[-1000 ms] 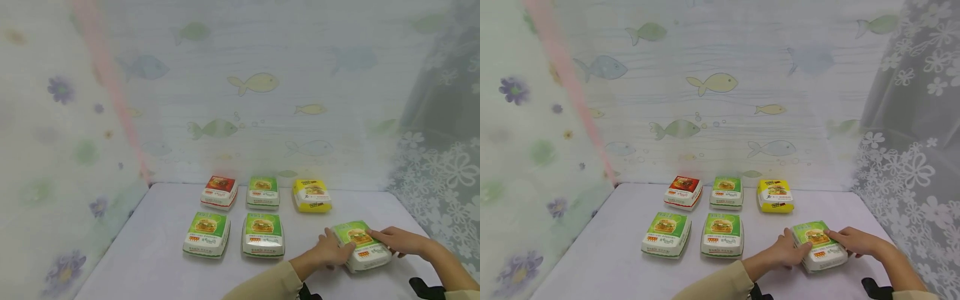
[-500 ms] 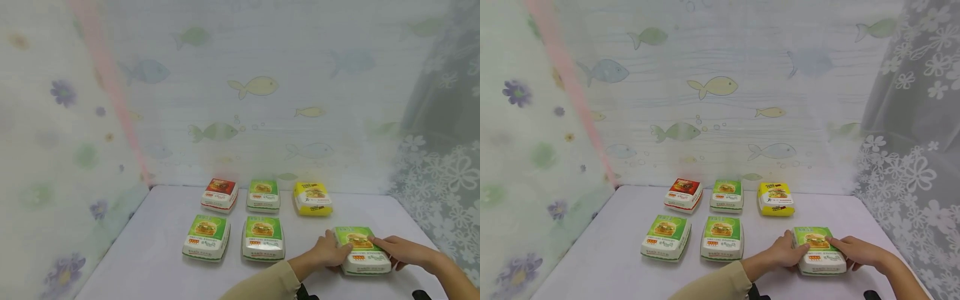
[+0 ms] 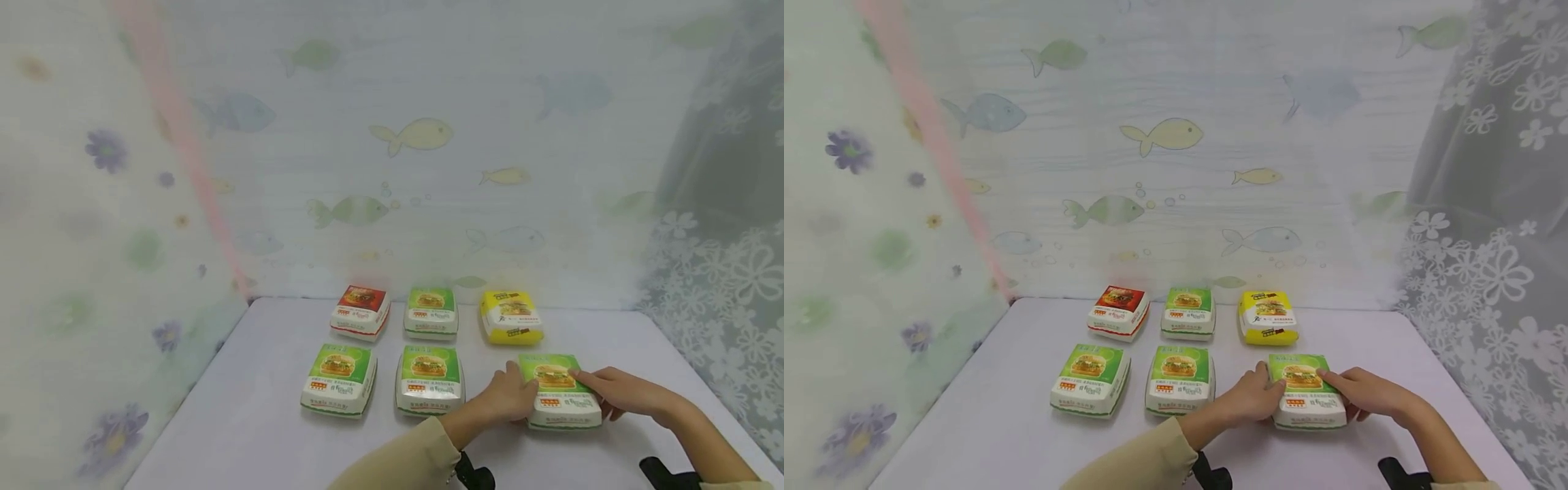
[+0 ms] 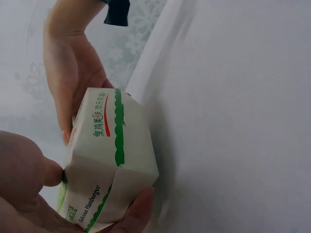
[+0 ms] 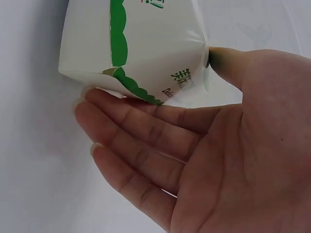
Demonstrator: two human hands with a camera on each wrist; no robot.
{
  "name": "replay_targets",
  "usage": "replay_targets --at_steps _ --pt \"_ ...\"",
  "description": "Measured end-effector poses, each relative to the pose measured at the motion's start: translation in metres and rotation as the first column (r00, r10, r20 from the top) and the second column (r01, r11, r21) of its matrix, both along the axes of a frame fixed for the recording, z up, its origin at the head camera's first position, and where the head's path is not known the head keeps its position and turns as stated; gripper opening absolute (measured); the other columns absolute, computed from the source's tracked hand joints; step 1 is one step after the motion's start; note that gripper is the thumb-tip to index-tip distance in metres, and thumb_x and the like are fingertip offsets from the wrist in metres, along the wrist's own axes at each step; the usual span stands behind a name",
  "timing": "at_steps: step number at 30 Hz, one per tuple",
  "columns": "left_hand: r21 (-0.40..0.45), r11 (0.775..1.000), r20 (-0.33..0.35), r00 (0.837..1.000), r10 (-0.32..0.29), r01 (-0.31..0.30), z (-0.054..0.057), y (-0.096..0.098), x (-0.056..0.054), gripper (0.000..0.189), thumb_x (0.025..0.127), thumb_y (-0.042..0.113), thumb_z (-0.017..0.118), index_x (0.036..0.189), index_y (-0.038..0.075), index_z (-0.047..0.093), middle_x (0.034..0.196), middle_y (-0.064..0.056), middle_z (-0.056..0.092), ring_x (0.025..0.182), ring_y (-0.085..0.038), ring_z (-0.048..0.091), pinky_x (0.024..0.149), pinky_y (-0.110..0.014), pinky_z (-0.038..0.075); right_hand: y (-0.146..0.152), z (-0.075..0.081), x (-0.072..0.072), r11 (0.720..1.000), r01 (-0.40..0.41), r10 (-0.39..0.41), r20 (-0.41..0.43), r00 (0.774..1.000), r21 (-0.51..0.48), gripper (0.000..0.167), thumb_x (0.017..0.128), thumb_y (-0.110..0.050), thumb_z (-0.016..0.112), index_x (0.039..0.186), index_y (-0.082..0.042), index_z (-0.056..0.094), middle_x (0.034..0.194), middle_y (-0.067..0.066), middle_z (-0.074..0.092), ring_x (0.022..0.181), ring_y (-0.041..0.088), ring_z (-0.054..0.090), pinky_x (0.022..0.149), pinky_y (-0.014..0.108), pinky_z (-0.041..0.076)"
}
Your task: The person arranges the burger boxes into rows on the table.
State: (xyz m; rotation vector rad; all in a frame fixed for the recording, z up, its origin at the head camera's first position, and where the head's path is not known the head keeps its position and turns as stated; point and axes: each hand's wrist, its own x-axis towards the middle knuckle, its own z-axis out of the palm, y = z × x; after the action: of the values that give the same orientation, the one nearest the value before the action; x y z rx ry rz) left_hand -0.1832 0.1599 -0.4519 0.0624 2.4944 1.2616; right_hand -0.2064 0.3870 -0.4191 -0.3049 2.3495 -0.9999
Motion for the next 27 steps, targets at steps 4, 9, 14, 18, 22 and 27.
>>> replay_targets --at_steps 4,9,14,18,22,27 --pt "-0.009 1.0 -0.021 1.0 0.015 -0.015 -0.001 -0.014 -0.002 0.061 0.105 0.036 0.054 0.15 0.0 0.035 0.122 -0.019 0.053 0.089 -0.023 0.054 0.07 -0.034 0.05 -0.016 -0.001 -0.005 0.999 0.025 -0.025 -0.02 0.999 0.02 0.061 0.111 -0.044 0.034 0.108 0.004 0.07 0.077 0.004 0.068 0.07 0.021 0.062 0.065 0.037 0.053" --pt "0.006 0.999 -0.039 0.998 0.054 -0.054 -0.007 -0.024 -0.002 0.064 0.106 0.037 0.05 0.155 -0.001 0.031 0.138 -0.023 0.049 0.112 -0.03 0.053 0.092 -0.043 0.049 -0.032 -0.006 -0.01 0.998 0.053 -0.052 -0.027 0.998 0.039 0.061 0.11 -0.047 0.035 0.107 0.002 0.071 0.077 0.004 0.068 0.07 0.021 0.062 0.066 0.037 0.052" --pt "0.04 0.997 -0.042 0.996 0.074 -0.073 -0.012 -0.024 -0.002 0.066 0.106 0.038 0.048 0.157 0.0 0.029 0.149 -0.026 0.041 0.136 -0.034 0.045 0.112 -0.051 0.039 -0.036 -0.012 -0.012 0.994 0.086 -0.085 -0.022 0.996 0.071 0.062 0.11 -0.049 0.035 0.103 0.001 0.07 0.076 0.004 0.065 0.068 0.02 0.06 0.065 0.036 0.053" --pt "0.062 0.993 -0.026 0.995 0.099 -0.097 -0.01 -0.024 0.0 0.069 0.106 0.041 0.049 0.157 0.001 0.027 0.146 -0.027 0.041 0.107 -0.035 0.061 0.089 -0.046 0.054 -0.032 -0.015 -0.014 0.991 0.092 -0.091 -0.014 0.996 0.093 0.065 0.109 -0.054 0.033 0.095 -0.001 0.069 0.076 0.006 0.065 0.07 0.02 0.062 0.064 0.036 0.053" --pt "0.066 0.994 0.009 0.997 0.082 -0.083 0.001 -0.03 0.008 0.082 0.103 0.051 0.051 0.162 0.004 0.019 0.15 -0.029 0.035 0.079 -0.034 0.063 0.051 -0.038 0.054 -0.022 -0.011 -0.013 0.992 0.078 -0.076 -0.019 0.997 0.095 0.072 0.109 -0.056 0.03 0.101 0.004 0.069 0.078 0.008 0.067 0.073 0.022 0.065 0.065 0.038 0.052" --pt "0.068 0.98 -0.052 0.982 -0.183 0.186 0.036 -0.059 0.04 0.083 0.104 0.053 0.05 0.163 0.005 0.017 0.159 -0.025 0.031 0.122 -0.032 0.06 0.091 -0.042 0.057 -0.004 0.006 -0.009 0.988 0.108 -0.106 -0.025 0.994 0.109 0.077 0.109 -0.058 0.029 0.112 0.012 0.062 0.086 0.008 0.067 0.079 0.023 0.066 0.068 0.04 0.051"
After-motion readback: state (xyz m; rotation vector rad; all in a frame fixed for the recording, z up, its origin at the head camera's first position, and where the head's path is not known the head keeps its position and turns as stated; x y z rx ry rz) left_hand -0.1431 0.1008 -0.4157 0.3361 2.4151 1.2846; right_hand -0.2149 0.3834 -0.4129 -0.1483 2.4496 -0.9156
